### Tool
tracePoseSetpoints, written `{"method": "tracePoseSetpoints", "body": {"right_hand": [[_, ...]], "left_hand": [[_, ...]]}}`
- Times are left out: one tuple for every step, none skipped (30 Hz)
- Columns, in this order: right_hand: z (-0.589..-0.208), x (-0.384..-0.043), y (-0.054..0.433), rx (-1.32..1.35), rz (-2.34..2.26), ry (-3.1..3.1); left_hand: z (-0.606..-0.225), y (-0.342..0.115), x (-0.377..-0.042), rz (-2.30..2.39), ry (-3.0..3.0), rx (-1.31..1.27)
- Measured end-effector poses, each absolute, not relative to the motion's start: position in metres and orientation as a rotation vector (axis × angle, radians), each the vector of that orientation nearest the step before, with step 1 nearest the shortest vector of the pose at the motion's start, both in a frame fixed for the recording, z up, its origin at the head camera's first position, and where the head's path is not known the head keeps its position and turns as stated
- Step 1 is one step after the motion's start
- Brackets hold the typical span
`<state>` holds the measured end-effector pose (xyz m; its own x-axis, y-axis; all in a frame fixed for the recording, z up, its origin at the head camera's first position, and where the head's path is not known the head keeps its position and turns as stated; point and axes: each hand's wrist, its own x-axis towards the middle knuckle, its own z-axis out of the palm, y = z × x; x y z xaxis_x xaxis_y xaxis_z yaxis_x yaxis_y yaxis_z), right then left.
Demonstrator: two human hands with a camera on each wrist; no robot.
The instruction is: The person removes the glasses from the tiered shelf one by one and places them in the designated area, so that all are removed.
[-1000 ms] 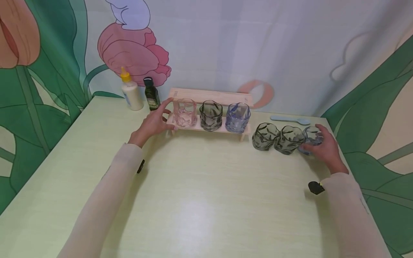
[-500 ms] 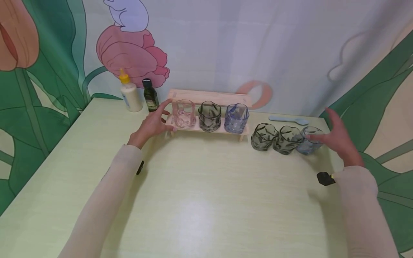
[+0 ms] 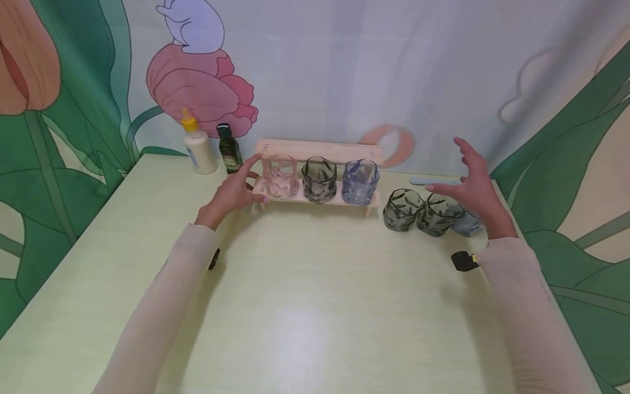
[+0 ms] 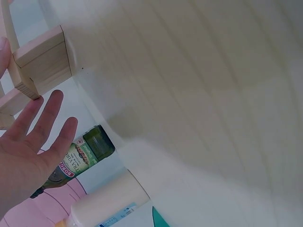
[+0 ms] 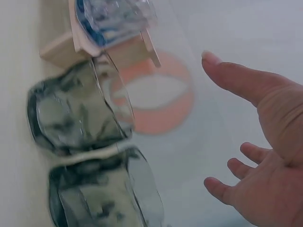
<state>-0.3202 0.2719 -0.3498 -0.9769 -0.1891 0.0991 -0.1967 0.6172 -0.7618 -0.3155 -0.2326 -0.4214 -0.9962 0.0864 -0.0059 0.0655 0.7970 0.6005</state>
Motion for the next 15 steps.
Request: {"method": "tracePoseSetpoints", "body": {"right_hand": [[-0.35, -0.321, 0.265, 0.354, 1.333, -2.81], [-0.351, -0.322, 0.259, 0.367, 1.328, -2.808], [-0.351, -0.323, 0.253, 0.385, 1.333, -2.803], [-0.352, -0.324, 0.246, 0.404, 1.332, -2.799], [-0.353, -0.325, 0.24, 0.421, 1.333, -2.795], [-0.354, -0.326, 0.234, 0.438, 1.334, -2.788], [-0.355, -0.327, 0.228, 0.456, 1.337, -2.78], [-0.356, -0.328, 0.222, 0.471, 1.334, -2.773], [-0.356, -0.329, 0.216, 0.487, 1.331, -2.764], [-0.357, -0.329, 0.211, 0.502, 1.322, -2.755], [-0.358, -0.33, 0.207, 0.513, 1.309, -2.751], [-0.359, -0.331, 0.202, 0.53, 1.298, -2.745], [-0.359, -0.331, 0.198, 0.544, 1.288, -2.741], [-0.36, -0.331, 0.193, 0.557, 1.279, -2.738], [-0.362, -0.332, 0.189, 0.569, 1.273, -2.735]], "left_hand": [[-0.421, -0.233, -0.315, 0.984, 2.946, 0.124], [-0.421, -0.233, -0.315, 0.985, 2.946, 0.124], [-0.421, -0.233, -0.315, 0.985, 2.945, 0.124], [-0.421, -0.233, -0.315, 0.985, 2.944, 0.122], [-0.421, -0.233, -0.315, 0.984, 2.943, 0.119], [-0.421, -0.233, -0.315, 0.984, 2.941, 0.116], [-0.421, -0.233, -0.315, 0.983, 2.939, 0.114], [-0.422, -0.232, -0.315, 0.984, 2.939, 0.111], [-0.422, -0.232, -0.316, 0.986, 2.937, 0.109], [-0.422, -0.232, -0.316, 0.988, 2.936, 0.107], [-0.422, -0.232, -0.317, 0.989, 2.936, 0.105], [-0.421, -0.232, -0.317, 0.989, 2.934, 0.104], [-0.422, -0.232, -0.317, 0.989, 2.934, 0.105], [-0.422, -0.233, -0.317, 0.986, 2.936, 0.106], [-0.422, -0.233, -0.317, 0.984, 2.937, 0.108]]}}
